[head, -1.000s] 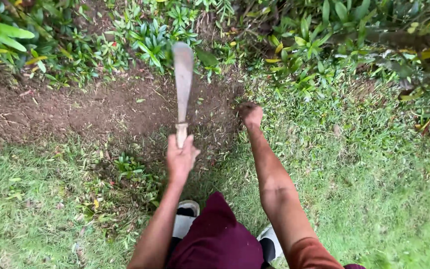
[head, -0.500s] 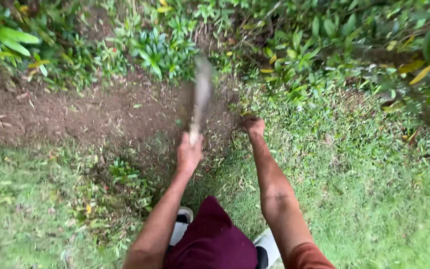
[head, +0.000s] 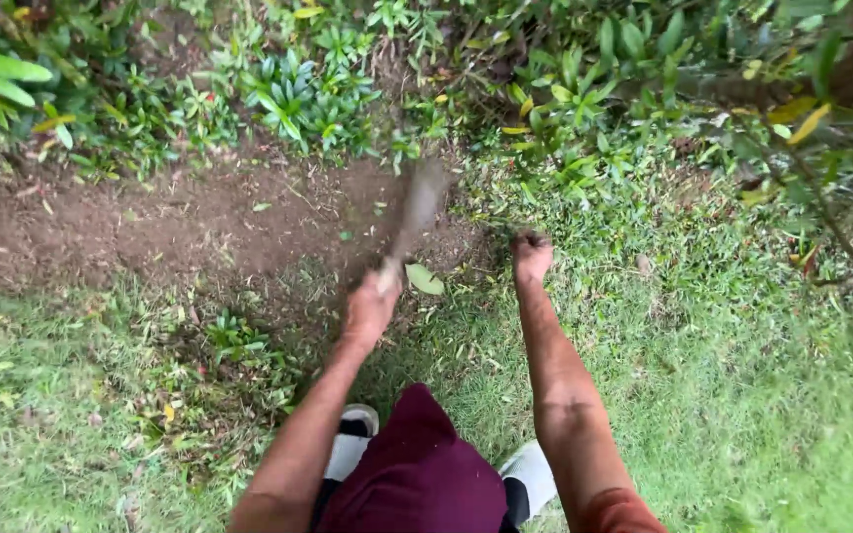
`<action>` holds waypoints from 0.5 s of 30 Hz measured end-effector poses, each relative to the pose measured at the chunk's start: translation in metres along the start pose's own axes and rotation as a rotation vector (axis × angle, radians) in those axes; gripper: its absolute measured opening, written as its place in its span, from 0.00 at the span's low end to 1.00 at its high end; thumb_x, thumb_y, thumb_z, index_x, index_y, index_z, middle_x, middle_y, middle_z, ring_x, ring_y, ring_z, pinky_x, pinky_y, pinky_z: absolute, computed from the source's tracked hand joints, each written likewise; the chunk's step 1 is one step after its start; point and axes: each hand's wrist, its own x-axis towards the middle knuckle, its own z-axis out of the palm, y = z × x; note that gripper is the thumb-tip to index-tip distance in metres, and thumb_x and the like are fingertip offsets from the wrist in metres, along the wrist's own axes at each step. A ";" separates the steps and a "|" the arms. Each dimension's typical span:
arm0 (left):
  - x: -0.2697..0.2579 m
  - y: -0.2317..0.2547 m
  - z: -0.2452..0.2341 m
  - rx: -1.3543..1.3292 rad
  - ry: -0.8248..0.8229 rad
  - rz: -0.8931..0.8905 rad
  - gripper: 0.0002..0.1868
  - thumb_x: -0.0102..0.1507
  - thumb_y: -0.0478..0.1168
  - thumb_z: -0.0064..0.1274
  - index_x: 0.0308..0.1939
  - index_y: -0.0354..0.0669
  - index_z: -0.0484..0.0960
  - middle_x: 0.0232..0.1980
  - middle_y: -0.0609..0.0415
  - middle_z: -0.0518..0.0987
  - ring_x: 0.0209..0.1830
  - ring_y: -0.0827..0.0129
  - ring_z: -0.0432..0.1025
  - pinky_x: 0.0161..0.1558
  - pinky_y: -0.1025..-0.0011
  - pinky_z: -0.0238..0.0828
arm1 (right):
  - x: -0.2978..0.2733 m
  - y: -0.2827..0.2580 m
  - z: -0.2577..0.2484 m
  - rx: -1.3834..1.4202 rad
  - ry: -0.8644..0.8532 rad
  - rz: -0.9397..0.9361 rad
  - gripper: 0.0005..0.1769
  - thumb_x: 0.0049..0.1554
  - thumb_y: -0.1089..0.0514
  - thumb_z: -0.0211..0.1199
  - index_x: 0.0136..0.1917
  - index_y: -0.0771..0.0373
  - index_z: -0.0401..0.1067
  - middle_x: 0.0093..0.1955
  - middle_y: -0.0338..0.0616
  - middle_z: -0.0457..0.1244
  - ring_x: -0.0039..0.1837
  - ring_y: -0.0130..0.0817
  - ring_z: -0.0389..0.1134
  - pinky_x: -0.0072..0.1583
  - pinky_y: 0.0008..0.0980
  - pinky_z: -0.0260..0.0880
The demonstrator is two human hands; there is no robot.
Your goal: The person uses a machete to scrape grass and soil from the ground while pulling up vegetation by hand. They move along the edge of a bush, clearing a narrow path of bare earth.
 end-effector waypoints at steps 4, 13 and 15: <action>-0.012 0.015 -0.022 0.814 -0.383 -0.083 0.15 0.67 0.53 0.55 0.47 0.49 0.76 0.27 0.57 0.77 0.18 0.71 0.70 0.20 0.66 0.67 | -0.016 -0.046 0.023 -0.351 -0.085 -0.158 0.07 0.55 0.70 0.61 0.39 0.61 0.76 0.36 0.34 0.66 0.40 0.21 0.64 0.43 0.24 0.65; 0.000 0.016 -0.012 0.381 -0.109 -0.193 0.15 0.69 0.51 0.53 0.54 0.49 0.72 0.29 0.55 0.77 0.23 0.66 0.71 0.22 0.64 0.69 | -0.026 -0.014 0.016 -0.358 -0.033 0.165 0.04 0.55 0.65 0.65 0.39 0.59 0.77 0.34 0.32 0.66 0.36 0.19 0.62 0.39 0.23 0.63; 0.002 0.020 -0.026 0.665 -0.305 -0.379 0.18 0.69 0.51 0.51 0.62 0.57 0.72 0.31 0.55 0.78 0.24 0.65 0.71 0.22 0.63 0.69 | -0.015 -0.028 0.032 -0.325 -0.086 0.125 0.05 0.55 0.66 0.64 0.39 0.59 0.77 0.34 0.31 0.66 0.36 0.18 0.62 0.39 0.22 0.63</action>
